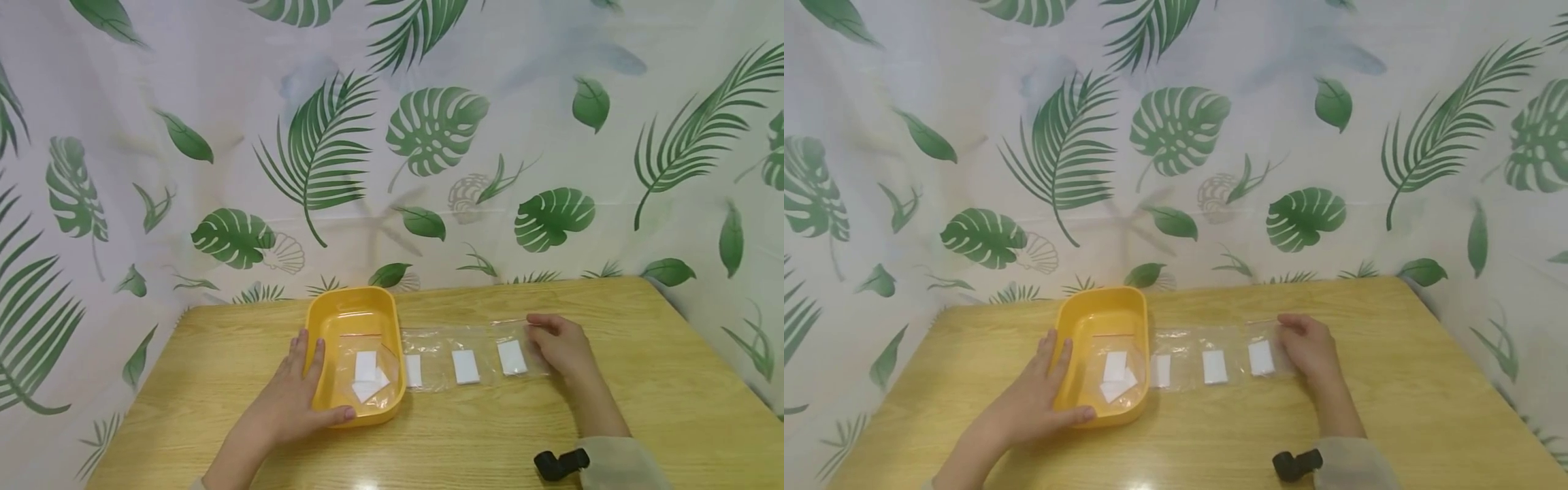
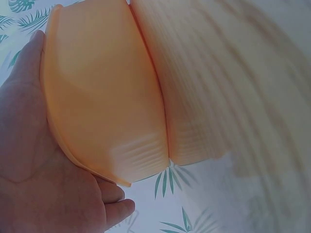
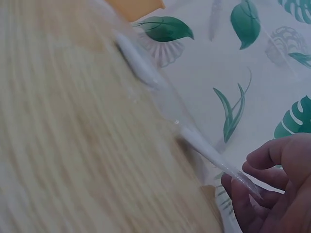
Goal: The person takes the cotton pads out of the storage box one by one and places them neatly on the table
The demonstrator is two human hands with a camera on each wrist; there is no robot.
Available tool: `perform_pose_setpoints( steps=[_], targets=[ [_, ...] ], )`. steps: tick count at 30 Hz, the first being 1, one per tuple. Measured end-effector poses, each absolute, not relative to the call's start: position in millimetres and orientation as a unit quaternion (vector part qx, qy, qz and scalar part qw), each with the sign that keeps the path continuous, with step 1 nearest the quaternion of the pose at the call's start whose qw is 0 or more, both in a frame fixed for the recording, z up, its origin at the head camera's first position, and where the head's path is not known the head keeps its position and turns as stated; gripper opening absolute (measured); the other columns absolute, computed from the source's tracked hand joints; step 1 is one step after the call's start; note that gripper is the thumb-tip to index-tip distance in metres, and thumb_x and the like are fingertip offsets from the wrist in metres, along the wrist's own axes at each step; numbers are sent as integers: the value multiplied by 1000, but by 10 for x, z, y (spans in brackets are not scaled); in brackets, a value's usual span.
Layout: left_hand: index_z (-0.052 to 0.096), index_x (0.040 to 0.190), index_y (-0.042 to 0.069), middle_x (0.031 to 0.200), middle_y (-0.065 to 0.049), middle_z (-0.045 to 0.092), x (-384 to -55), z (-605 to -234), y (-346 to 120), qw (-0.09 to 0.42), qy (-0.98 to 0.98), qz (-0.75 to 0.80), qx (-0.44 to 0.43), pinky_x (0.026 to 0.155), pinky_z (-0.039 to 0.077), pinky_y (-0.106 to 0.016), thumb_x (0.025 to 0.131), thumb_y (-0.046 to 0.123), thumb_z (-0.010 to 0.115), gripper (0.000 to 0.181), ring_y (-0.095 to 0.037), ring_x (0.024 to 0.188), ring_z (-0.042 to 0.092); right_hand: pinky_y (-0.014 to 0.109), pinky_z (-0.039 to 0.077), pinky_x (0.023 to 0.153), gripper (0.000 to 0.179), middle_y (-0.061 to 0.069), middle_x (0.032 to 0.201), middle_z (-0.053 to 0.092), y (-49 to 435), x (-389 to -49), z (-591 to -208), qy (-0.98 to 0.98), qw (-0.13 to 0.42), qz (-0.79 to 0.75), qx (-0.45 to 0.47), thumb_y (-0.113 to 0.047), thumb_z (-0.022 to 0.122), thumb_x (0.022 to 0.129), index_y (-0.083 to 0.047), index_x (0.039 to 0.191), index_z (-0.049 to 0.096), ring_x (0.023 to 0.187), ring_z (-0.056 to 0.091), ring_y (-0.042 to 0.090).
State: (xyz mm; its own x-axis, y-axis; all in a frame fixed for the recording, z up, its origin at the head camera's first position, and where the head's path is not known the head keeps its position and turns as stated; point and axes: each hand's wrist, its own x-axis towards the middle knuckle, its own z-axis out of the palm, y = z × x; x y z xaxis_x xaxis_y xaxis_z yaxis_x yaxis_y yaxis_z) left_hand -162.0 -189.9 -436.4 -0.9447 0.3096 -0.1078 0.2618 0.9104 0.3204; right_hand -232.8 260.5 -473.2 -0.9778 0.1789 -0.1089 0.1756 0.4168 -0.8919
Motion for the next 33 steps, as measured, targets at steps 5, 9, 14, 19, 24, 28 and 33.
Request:
perform_pose_setpoints(
  steps=[5,9,14,19,24,28,33],
  targets=[
    [7,160,9,165,-18,-16,-1614,-4366,-1911,76,974,157,147,119,21,-58,77,85,55,122,-38,153,-6,41,50,90,43,25,130,62,2582,-2302,-4701,-900,18,430,-73,-22,54,98,0,135,59,114,58,37],
    [8,160,9,164,-18,-17,-1614,-4363,-1907,80,973,159,145,119,21,-59,77,85,55,122,-39,152,-6,57,46,98,43,27,132,60,2564,-2271,-4665,-918,15,394,-49,-22,54,98,0,136,59,122,55,46],
    [7,160,9,164,-17,-17,-1612,-4358,-1908,80,973,158,146,119,21,-58,77,84,55,122,-39,152,-6,61,45,97,44,28,133,60,2533,-2248,-4620,-934,12,354,-35,-27,52,101,-1,137,58,121,55,49],
    [7,160,9,164,-17,-18,-1614,-4367,-1910,77,973,158,150,119,21,-58,78,84,55,121,-39,152,-6,61,47,94,46,28,138,56,2528,-2225,-4591,-935,-4,351,-43,-29,49,102,-3,140,55,120,56,48],
    [8,160,9,165,-19,-14,-1612,-4369,-1909,74,973,160,151,119,21,-58,77,84,55,121,-39,153,-4,61,47,95,46,28,140,53,2510,-2208,-4569,-929,-8,366,-47,-29,50,102,-4,140,55,121,56,47],
    [7,160,9,165,-19,-15,-1611,-4374,-1908,79,973,161,148,120,21,-58,77,84,55,122,-39,152,-5,57,49,92,45,25,139,56,2484,-2206,-4547,-923,1,383,-48,-30,52,102,-6,140,56,118,58,43],
    [7,160,8,164,-19,-16,-1622,-4383,-1915,74,973,156,153,120,21,-57,78,83,56,121,-40,152,-5,44,52,89,43,19,136,59,2419,-2217,-4467,-904,28,424,-36,-32,54,102,-8,138,58,116,59,35]
  ],
)
